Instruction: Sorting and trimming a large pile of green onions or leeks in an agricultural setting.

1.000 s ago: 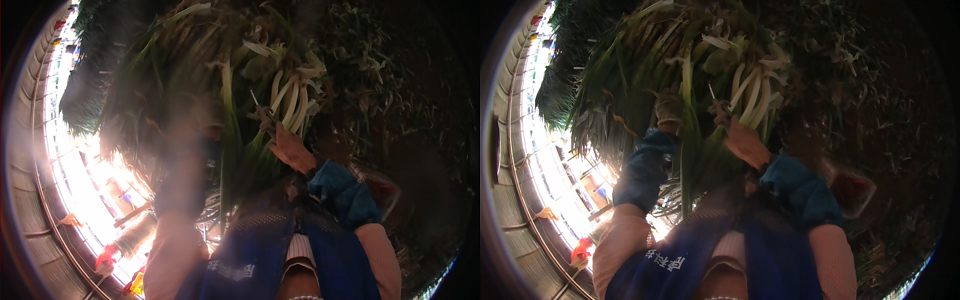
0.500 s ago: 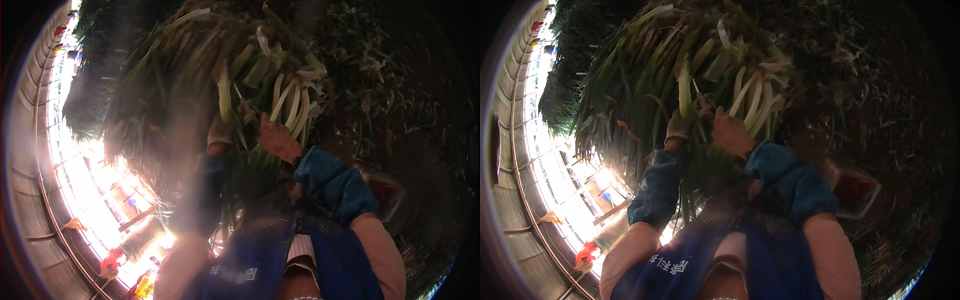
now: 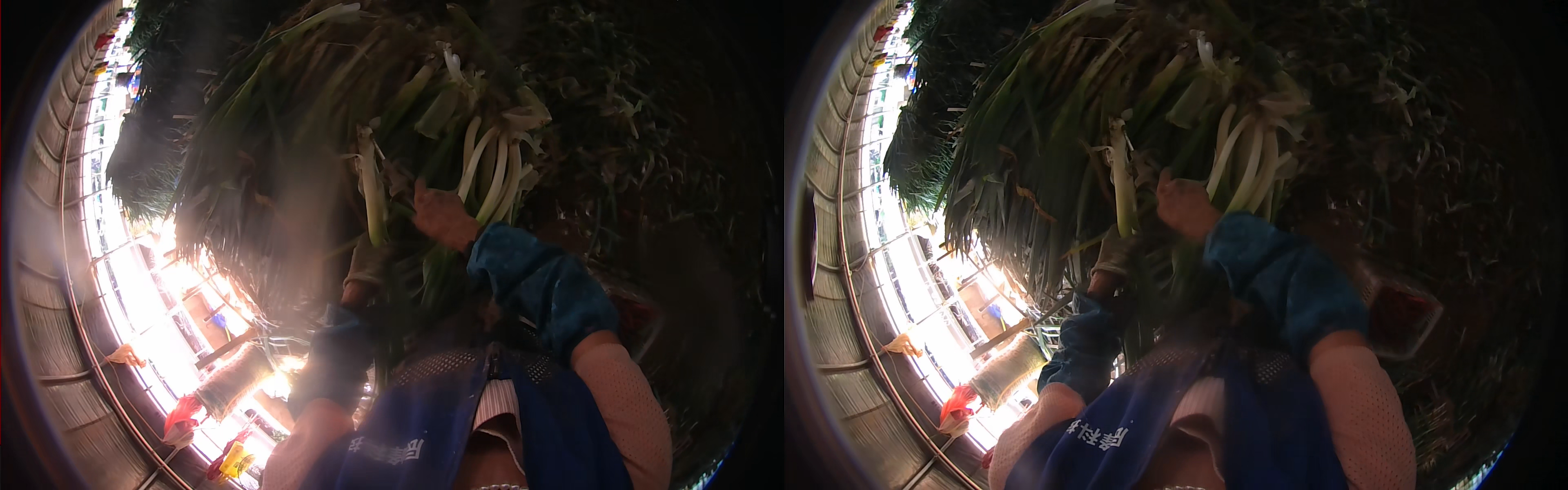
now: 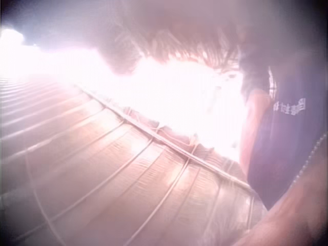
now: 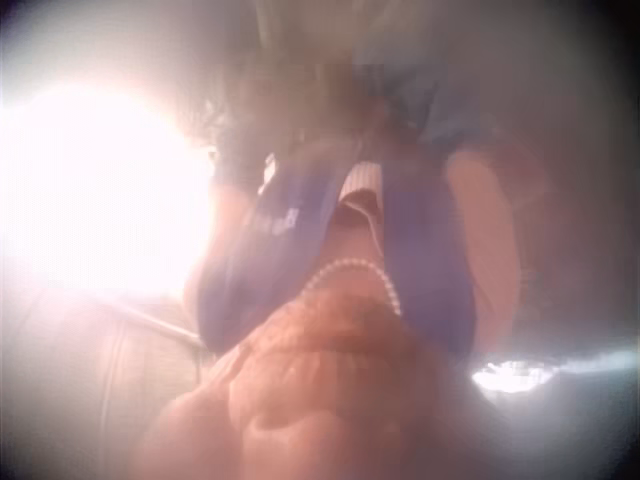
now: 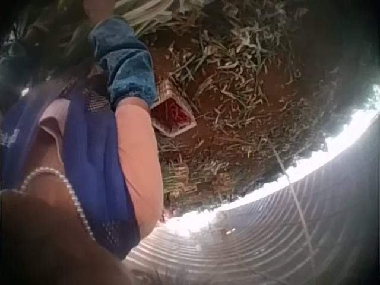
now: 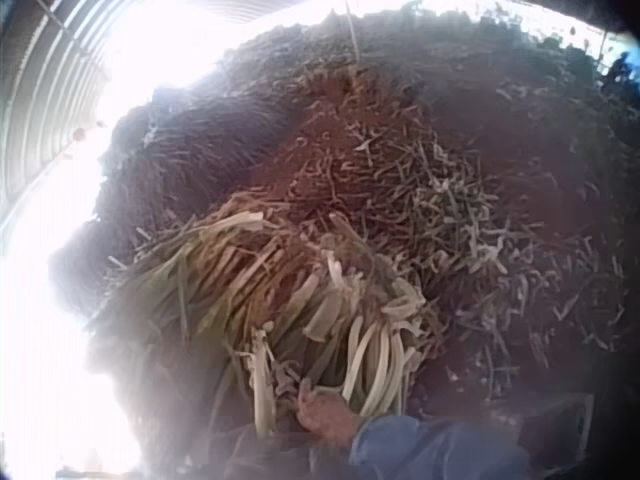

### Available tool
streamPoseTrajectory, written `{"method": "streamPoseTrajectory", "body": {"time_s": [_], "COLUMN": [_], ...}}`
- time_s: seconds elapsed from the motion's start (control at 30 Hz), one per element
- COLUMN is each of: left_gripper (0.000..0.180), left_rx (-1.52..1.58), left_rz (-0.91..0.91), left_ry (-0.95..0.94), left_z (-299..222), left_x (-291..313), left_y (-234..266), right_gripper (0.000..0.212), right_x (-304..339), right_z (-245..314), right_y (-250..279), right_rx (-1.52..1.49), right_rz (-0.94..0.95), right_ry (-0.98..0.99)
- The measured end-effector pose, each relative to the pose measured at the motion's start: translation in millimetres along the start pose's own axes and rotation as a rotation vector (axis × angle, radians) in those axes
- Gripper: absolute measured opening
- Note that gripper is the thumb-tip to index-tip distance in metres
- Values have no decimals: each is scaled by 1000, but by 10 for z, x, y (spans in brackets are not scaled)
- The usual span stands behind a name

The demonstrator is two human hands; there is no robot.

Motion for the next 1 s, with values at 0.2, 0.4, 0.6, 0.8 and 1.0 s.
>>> {"method": "streamPoseTrajectory", "body": {"time_s": [0.2, 0.4, 0.6, 0.8, 1.0], "left_gripper": [46, 48, 47, 56, 60], "left_rx": [198, -109, -622, -718, -764], "left_rz": [2, -160, 30, 183, 251], "left_ry": [-32, -276, -265, -88, -44], "left_z": [-91, -598, -1378, -908, -805], "left_x": [83, -387, -738, -360, 68], "left_y": [95, 96, -303, -894, -942], "right_gripper": [62, 61, 63, 58, 72], "right_x": [169, 706, 693, 1216, 1185], "right_z": [247, 309, 223, -471, -667], "right_y": [372, 793, 1265, 824, 615], "right_rx": [-258, -294, -424, 99, 537], "right_rz": [549, 215, 209, 228, 298], "right_ry": [-348, -230, -323, -386, -265]}}
Point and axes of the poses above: each hand's wrist, its own x-axis away from the middle knuckle, its own y-axis out of the back of the hand, z = x × y, the point moved 2 cm from there along -x, towards the middle knuckle, and after that the axes turned 3 degrees about -x, right-handed, at the moved point
